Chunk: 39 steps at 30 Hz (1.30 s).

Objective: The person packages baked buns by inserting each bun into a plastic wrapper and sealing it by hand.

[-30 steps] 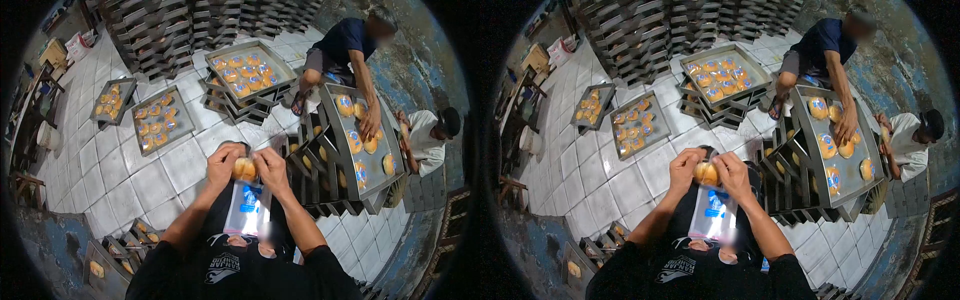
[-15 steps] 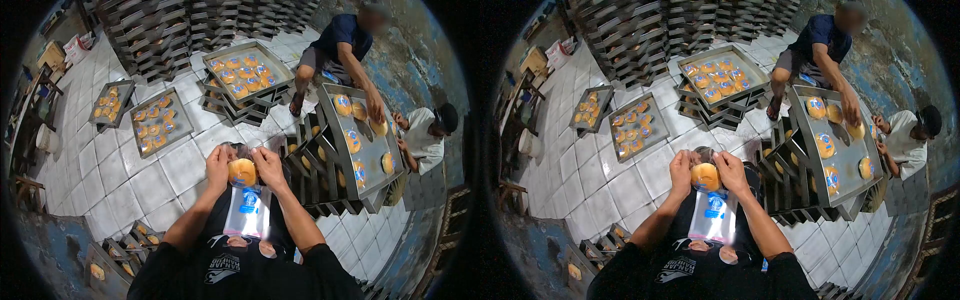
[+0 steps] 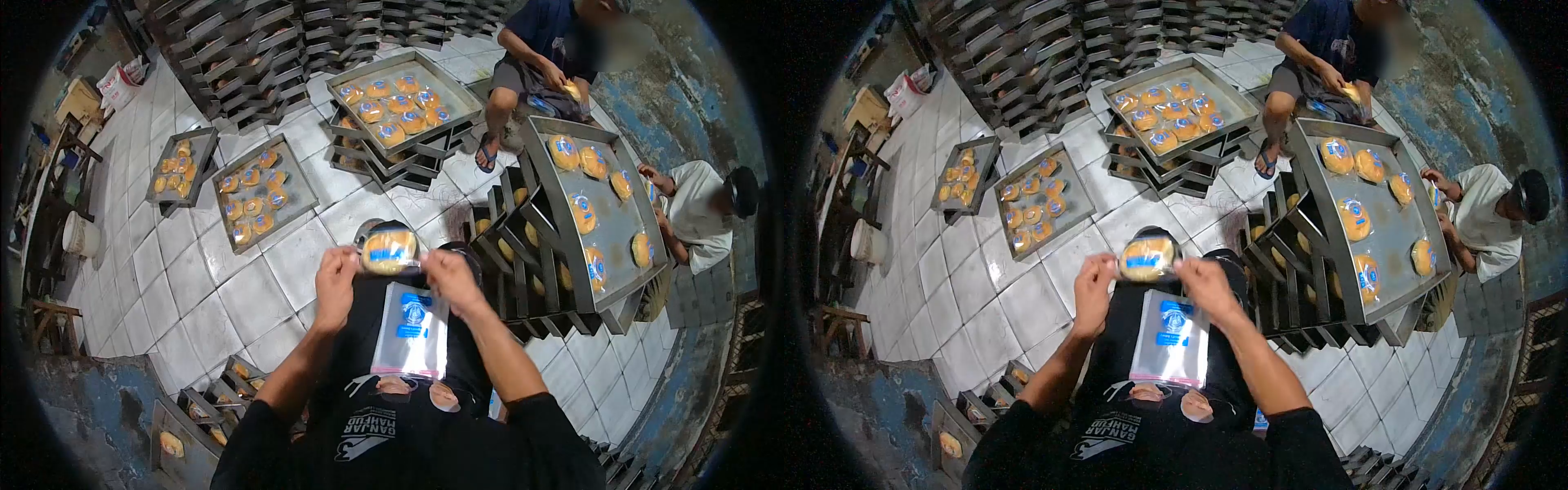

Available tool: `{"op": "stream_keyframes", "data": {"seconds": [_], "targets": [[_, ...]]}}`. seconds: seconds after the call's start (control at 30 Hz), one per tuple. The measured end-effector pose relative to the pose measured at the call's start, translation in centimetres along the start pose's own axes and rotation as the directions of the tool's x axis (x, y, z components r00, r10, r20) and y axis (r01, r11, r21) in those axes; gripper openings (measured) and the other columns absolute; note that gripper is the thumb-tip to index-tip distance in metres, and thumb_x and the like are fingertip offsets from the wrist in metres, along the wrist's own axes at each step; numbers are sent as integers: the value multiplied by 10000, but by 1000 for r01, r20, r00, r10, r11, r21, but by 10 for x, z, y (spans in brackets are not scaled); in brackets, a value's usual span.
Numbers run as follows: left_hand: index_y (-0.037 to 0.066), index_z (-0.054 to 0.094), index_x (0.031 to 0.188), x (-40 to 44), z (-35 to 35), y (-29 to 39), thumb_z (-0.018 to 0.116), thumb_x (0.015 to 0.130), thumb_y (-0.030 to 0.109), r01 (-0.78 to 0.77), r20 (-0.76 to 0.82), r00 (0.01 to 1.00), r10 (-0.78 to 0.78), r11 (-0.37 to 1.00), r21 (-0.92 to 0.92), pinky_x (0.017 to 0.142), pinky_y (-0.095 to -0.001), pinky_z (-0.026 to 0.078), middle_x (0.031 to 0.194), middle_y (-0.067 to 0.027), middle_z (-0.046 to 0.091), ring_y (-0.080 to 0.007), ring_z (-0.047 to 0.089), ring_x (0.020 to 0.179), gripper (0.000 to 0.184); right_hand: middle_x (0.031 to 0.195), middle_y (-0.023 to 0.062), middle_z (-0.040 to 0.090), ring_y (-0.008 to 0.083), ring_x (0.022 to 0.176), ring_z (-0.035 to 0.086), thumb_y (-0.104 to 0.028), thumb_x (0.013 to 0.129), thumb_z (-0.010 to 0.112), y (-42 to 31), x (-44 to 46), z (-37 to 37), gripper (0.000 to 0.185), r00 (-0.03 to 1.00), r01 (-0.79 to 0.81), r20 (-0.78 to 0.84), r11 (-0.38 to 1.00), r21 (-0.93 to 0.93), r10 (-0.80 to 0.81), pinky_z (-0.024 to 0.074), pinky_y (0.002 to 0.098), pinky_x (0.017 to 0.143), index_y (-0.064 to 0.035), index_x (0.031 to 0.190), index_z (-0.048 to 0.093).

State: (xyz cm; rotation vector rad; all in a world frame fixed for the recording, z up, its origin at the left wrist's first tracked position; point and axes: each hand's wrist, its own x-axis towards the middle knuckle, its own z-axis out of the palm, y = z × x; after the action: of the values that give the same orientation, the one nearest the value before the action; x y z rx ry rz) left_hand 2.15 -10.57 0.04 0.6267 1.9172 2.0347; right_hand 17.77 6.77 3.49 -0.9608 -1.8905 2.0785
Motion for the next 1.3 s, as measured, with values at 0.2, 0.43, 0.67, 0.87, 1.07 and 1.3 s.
{"op": "stream_keyframes", "data": {"seconds": [0.2,0.43,0.67,0.87,1.07,1.3], "targets": [[-37,698,893,3,5,15,603,1010,113,235,227,955,-189,952,-196,777,-243,436,924,-31,665,-87,544,833,213,936,53,651,82,763,624,-235,983,702,11,-46,33,255,985,85,-165,957,277,-39,538,252,590,-29,1107,616],[-30,594,1306,-2,80,56,609,988,82,94,381,925,1,968,-231,949,-301,486,1323,-115,619,-181,600,1173,337,1255,197,644,368,1073,663,-26,821,769,-81,-102,-75,573,440,433,-203,405,-805,-874,557,421,916,7,1341,529],[47,668,1277,-61,24,51,732,839,71,-597,623,754,210,615,515,1172,-503,338,1496,-234,497,-450,413,1425,443,1100,201,678,397,971,670,-64,785,783,-90,-164,-104,514,282,35,-404,431,-902,-870,547,442,862,13,1260,605],[150,782,1095,-66,1,32,784,809,51,-811,746,530,404,498,307,1119,-522,416,1455,-207,546,-500,448,1367,302,1234,199,598,404,1327,461,-156,824,727,-3,-130,-8,482,817,297,14,399,-868,-577,275,626,1160,-31,1276,616],[-58,697,1123,-49,3,66,641,961,33,106,803,490,-341,937,333,850,-323,561,940,-116,753,-180,713,873,194,917,122,663,302,884,652,-115,857,753,-32,-123,-47,326,749,645,229,605,-467,-622,539,377,790,-49,1159,650],[0,622,1084,-5,45,64,578,1045,208,431,359,873,-329,865,-256,648,-272,551,905,-128,712,-175,691,722,216,1186,172,678,323,1080,658,-303,923,713,2,-131,-82,505,889,156,-32,368,-917,-456,524,419,932,-72,1350,578]]}}
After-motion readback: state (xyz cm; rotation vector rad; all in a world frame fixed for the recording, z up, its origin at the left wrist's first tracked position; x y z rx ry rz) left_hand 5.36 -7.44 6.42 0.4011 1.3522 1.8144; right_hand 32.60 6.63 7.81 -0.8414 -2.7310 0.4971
